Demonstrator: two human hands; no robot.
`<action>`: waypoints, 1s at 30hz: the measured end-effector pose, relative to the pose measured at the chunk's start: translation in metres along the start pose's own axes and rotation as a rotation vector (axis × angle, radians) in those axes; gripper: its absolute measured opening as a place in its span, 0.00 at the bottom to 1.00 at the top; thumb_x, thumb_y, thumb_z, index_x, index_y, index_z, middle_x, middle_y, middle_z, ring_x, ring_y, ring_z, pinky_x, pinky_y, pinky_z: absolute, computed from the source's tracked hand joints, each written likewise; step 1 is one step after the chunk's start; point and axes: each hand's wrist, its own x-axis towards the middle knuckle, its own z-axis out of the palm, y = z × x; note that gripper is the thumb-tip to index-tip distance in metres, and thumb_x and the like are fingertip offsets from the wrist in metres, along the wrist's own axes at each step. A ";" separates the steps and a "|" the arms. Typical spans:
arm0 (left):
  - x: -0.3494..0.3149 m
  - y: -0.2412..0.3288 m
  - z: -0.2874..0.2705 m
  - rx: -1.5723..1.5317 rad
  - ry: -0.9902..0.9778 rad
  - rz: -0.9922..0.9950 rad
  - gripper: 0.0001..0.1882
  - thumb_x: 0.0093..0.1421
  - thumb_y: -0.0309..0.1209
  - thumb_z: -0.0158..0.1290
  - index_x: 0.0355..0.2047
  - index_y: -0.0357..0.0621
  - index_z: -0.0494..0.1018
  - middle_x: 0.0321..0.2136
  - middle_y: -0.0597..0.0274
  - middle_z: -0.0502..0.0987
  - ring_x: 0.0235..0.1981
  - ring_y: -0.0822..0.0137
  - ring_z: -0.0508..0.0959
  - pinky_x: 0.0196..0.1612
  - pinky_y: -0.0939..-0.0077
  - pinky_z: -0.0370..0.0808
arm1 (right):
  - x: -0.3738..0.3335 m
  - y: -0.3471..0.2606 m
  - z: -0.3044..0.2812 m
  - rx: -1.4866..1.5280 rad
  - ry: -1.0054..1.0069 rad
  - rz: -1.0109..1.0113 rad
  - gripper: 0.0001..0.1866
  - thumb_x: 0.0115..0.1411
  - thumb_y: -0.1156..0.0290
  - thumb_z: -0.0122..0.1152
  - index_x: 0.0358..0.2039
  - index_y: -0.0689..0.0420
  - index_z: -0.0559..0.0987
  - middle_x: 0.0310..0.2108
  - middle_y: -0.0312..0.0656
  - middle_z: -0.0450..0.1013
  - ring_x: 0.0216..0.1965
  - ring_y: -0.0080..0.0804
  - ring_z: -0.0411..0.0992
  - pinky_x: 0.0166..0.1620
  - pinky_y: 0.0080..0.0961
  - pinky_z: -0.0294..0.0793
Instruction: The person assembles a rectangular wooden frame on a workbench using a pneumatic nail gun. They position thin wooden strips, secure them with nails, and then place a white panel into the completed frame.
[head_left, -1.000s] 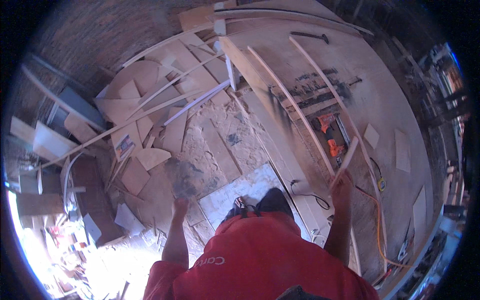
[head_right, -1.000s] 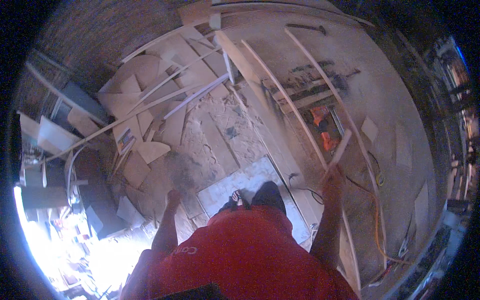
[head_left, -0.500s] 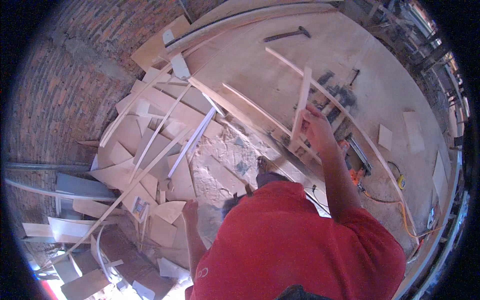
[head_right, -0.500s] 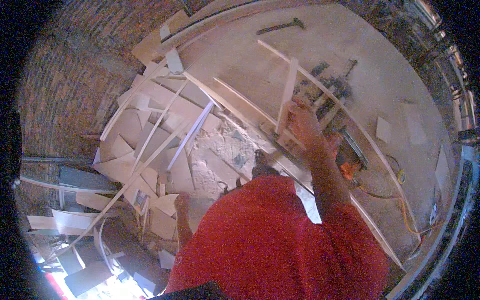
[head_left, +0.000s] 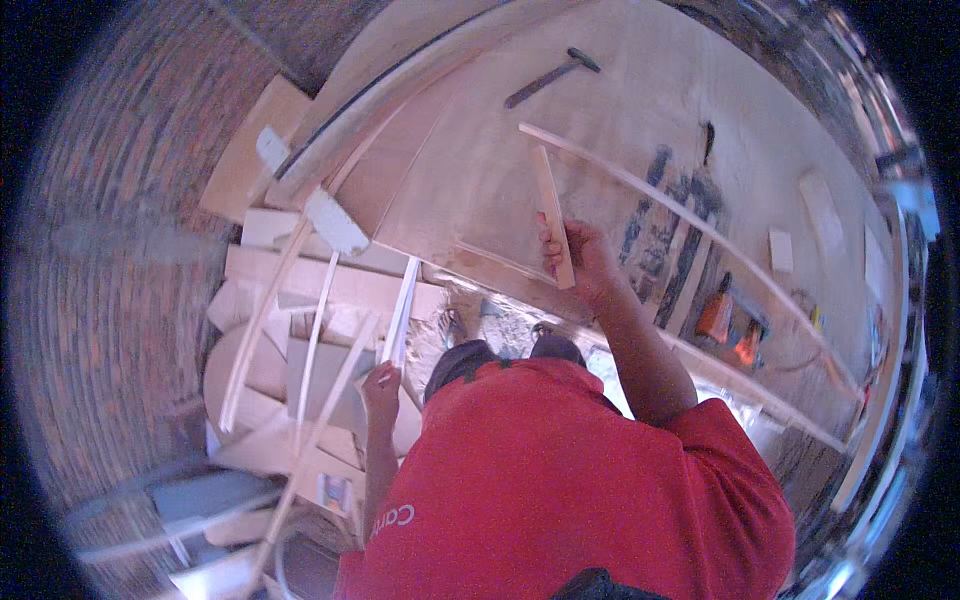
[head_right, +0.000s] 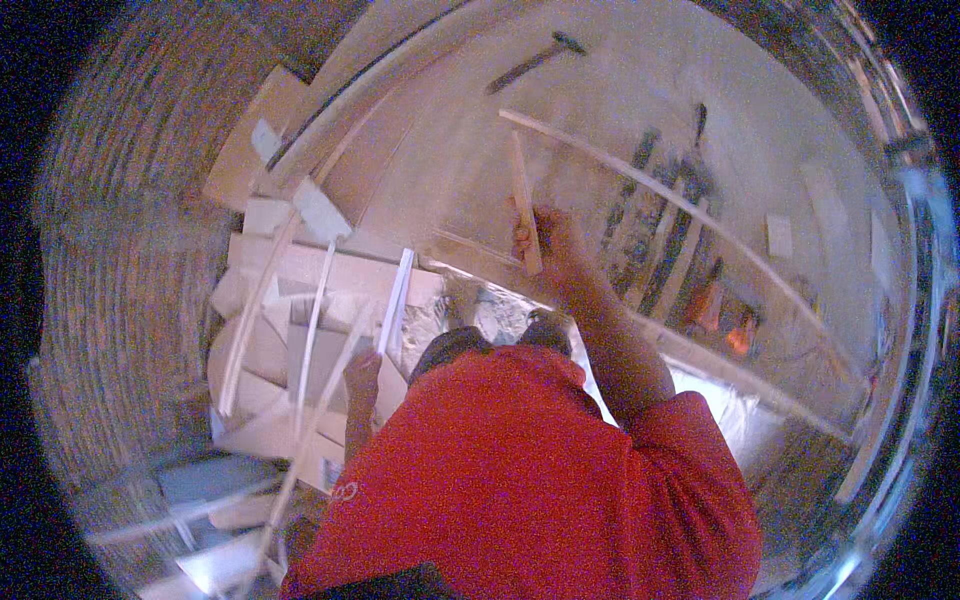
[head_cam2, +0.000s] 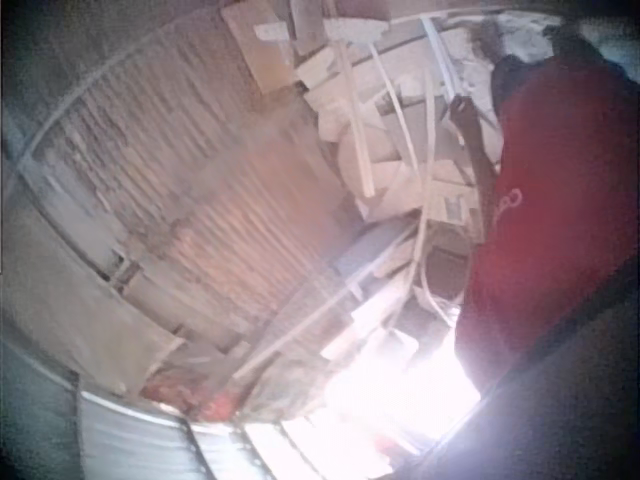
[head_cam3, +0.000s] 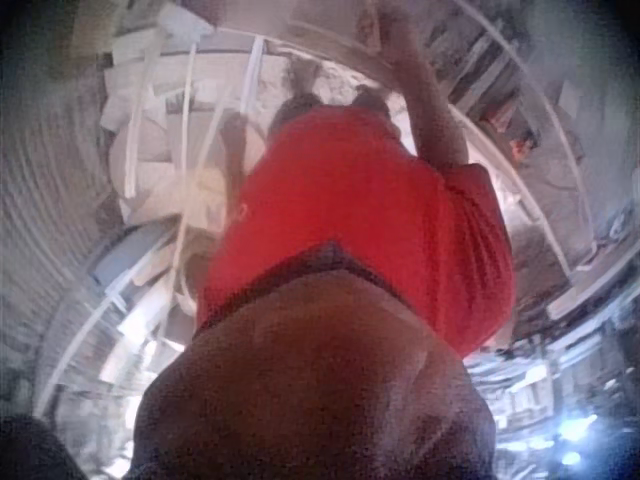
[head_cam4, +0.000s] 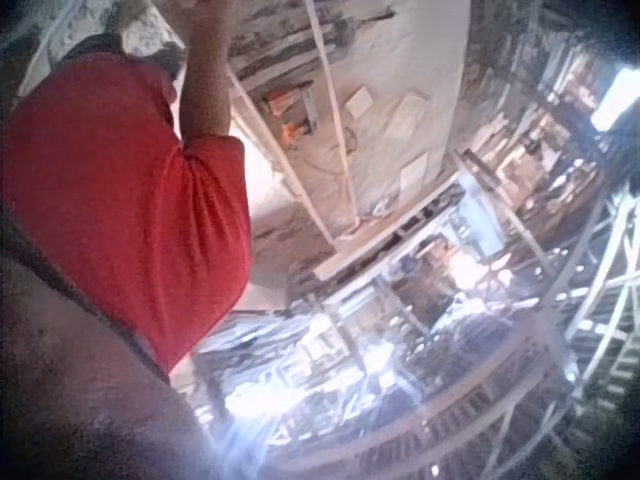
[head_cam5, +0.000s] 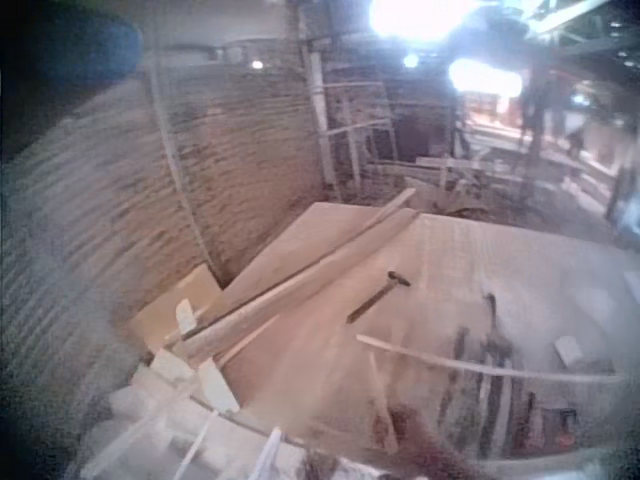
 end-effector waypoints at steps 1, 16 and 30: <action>0.028 -0.007 -0.009 0.021 -0.052 0.121 0.21 0.64 0.35 0.64 0.52 0.35 0.79 0.43 0.55 0.84 0.45 0.64 0.82 0.51 0.68 0.79 | 0.002 0.006 0.003 0.053 -0.062 -0.011 0.27 0.69 0.61 0.50 0.64 0.64 0.69 0.36 0.39 0.72 0.29 0.25 0.70 0.32 0.24 0.73; 0.214 0.143 -0.020 -0.098 -0.435 0.139 0.20 0.66 0.33 0.61 0.53 0.33 0.78 0.44 0.52 0.84 0.44 0.65 0.83 0.51 0.71 0.79 | 0.006 0.072 0.051 -0.035 0.369 -0.393 0.24 0.67 0.69 0.60 0.61 0.59 0.71 0.38 0.39 0.76 0.37 0.33 0.78 0.37 0.33 0.80; 0.221 0.183 0.028 0.001 -0.290 0.297 0.16 0.63 0.32 0.63 0.47 0.35 0.81 0.38 0.52 0.84 0.36 0.64 0.84 0.42 0.70 0.81 | 0.108 0.050 0.068 -1.258 0.893 -0.563 0.26 0.56 0.61 0.71 0.51 0.62 0.81 0.32 0.48 0.82 0.36 0.39 0.82 0.42 0.39 0.81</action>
